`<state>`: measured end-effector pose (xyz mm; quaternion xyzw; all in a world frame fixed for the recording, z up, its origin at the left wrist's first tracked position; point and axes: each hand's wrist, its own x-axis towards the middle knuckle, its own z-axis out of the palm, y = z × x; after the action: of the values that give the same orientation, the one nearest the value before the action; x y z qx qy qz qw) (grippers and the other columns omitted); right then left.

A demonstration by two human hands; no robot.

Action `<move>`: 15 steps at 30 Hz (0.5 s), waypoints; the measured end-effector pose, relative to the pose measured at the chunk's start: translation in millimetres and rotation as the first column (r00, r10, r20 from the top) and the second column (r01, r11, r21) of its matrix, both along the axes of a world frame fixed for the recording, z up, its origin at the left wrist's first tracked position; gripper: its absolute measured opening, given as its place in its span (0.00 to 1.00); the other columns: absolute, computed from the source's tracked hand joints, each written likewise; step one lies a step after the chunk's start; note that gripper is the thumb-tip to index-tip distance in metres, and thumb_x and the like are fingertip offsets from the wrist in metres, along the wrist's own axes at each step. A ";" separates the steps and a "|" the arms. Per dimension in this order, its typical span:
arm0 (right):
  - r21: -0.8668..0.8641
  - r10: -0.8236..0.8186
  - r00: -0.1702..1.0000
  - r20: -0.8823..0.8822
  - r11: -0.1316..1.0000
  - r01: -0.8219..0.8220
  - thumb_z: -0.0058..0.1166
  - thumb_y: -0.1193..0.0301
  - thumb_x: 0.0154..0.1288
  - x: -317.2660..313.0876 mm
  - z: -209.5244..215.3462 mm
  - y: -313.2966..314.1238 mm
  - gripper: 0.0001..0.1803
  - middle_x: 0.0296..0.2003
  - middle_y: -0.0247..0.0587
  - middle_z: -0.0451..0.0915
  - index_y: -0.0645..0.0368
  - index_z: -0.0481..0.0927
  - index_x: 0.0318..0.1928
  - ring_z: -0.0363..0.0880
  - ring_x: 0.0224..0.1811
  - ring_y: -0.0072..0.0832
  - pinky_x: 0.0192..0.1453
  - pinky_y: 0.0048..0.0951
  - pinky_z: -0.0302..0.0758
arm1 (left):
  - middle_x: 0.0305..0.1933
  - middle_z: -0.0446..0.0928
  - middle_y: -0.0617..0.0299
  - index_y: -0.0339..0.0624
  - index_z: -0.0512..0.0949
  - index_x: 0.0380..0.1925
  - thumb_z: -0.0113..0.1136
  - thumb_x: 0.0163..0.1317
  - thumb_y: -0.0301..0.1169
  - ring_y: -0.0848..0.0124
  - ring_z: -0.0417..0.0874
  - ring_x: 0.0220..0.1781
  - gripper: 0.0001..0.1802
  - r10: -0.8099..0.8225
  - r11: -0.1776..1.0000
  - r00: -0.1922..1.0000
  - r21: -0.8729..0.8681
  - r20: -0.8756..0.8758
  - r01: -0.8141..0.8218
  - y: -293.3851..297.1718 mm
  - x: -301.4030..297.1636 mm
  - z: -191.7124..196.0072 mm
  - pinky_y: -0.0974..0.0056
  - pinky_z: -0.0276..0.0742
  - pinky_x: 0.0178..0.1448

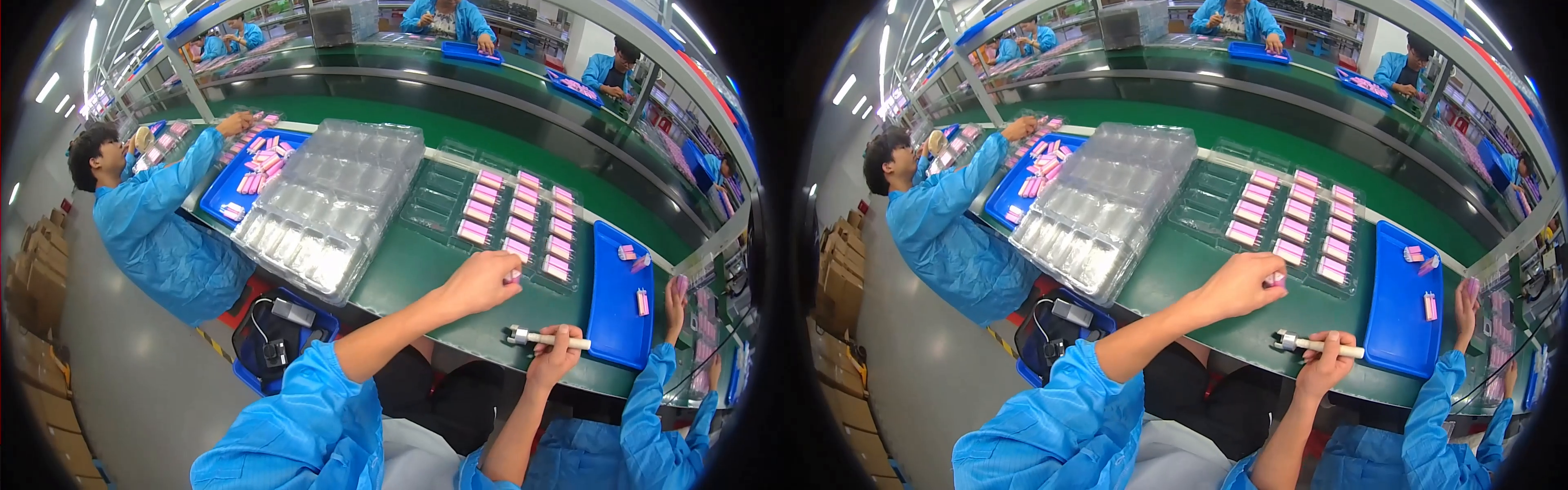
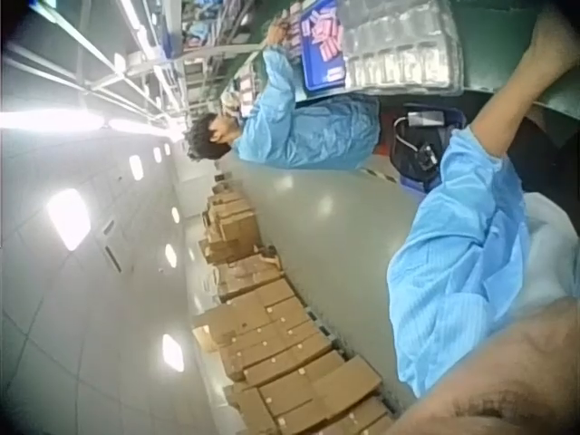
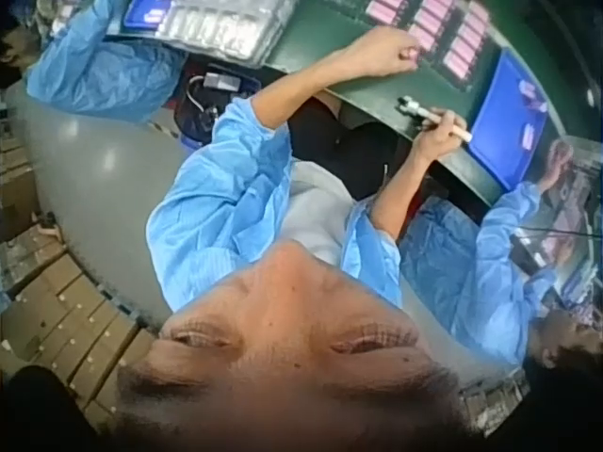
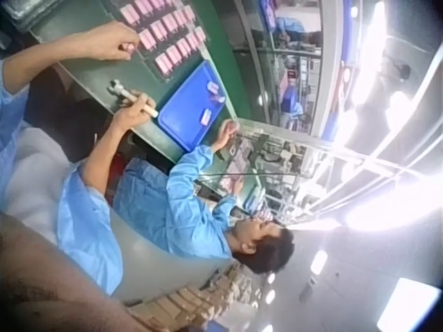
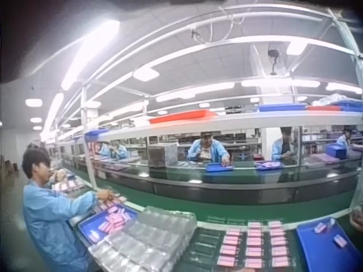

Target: The person assembles small plastic components by applying a substance to them with an applicator tool, then arranges the assembled components into a plastic shipping tray.

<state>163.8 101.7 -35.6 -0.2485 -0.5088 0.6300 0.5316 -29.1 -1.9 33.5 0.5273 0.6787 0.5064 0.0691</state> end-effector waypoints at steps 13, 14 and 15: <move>0.135 0.156 0.970 0.184 0.974 -0.182 0.59 0.73 0.71 -23.3 70.7 -17.5 0.07 0.30 0.43 0.85 0.62 0.75 0.38 0.77 0.22 0.17 0.26 0.17 0.73 | 0.36 0.82 0.48 0.35 0.80 0.36 0.73 0.52 0.31 0.48 0.85 0.40 0.15 -0.056 0.960 0.975 -0.278 -0.214 -0.006 -20.8 -9.3 -24.4 0.51 0.80 0.43; 0.165 0.178 0.968 0.177 0.964 -0.208 0.59 0.73 0.70 -25.4 73.9 -17.7 0.07 0.30 0.42 0.85 0.62 0.75 0.37 0.77 0.23 0.17 0.27 0.18 0.73 | 0.37 0.82 0.48 0.35 0.80 0.36 0.73 0.52 0.30 0.48 0.85 0.39 0.15 -0.049 0.955 0.977 -0.297 -0.209 -0.015 -20.6 -8.4 -25.7 0.51 0.80 0.43; 0.197 0.201 0.965 0.171 0.952 -0.233 0.60 0.73 0.70 -27.3 76.2 -17.3 0.07 0.31 0.41 0.85 0.63 0.76 0.37 0.77 0.25 0.16 0.28 0.18 0.74 | 0.36 0.83 0.48 0.35 0.80 0.35 0.73 0.51 0.30 0.48 0.85 0.39 0.14 -0.041 0.961 0.982 -0.276 -0.182 -0.011 -19.5 -6.2 -26.4 0.51 0.80 0.42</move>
<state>136.4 84.4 40.6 -0.1784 -0.6365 0.6056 0.4431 -35.3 -21.4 7.2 0.5627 0.7422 0.3548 0.0820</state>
